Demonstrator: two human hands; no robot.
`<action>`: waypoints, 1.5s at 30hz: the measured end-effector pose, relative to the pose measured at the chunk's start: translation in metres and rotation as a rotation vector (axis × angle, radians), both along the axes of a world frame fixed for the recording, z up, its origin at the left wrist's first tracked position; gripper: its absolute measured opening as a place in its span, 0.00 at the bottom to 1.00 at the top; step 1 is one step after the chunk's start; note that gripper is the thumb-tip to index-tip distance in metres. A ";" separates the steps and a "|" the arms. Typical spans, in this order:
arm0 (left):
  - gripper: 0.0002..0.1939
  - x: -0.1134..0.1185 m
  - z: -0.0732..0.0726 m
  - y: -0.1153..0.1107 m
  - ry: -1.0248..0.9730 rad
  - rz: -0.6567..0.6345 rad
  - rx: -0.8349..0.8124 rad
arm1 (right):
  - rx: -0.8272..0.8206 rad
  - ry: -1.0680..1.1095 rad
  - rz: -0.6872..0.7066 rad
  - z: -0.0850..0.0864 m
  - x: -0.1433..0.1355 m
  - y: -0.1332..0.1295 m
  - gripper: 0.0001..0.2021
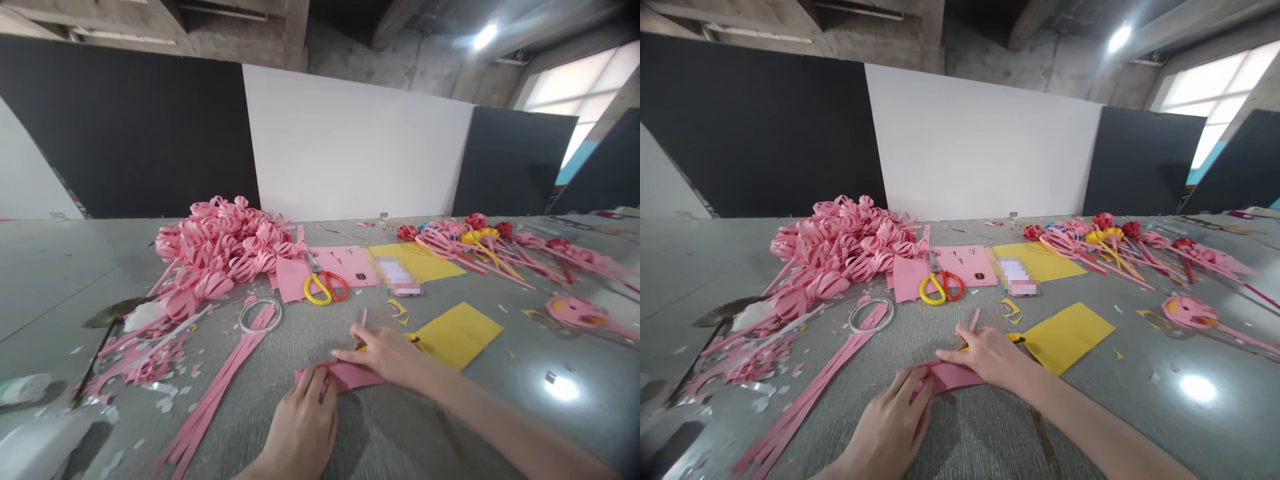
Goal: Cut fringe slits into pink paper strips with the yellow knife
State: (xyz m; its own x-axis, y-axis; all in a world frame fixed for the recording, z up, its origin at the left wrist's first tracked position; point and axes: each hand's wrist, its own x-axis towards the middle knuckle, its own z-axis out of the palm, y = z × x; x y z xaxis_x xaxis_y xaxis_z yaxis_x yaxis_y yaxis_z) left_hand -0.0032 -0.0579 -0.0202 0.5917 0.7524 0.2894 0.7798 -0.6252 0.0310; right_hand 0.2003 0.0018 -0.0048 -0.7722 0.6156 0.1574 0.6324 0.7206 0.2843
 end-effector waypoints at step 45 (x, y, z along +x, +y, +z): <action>0.07 -0.002 0.017 0.022 -1.412 0.092 -0.775 | -1.136 1.161 -0.566 0.038 -0.024 -0.039 0.14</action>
State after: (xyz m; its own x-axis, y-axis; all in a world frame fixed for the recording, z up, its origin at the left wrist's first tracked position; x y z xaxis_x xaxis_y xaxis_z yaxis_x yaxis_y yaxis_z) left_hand -0.0050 -0.0357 -0.0033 0.1425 0.9858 0.0885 -0.1120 -0.0728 0.9910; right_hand 0.1764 -0.0371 0.0337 -0.2428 0.9399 -0.2401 0.3494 -0.1461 -0.9255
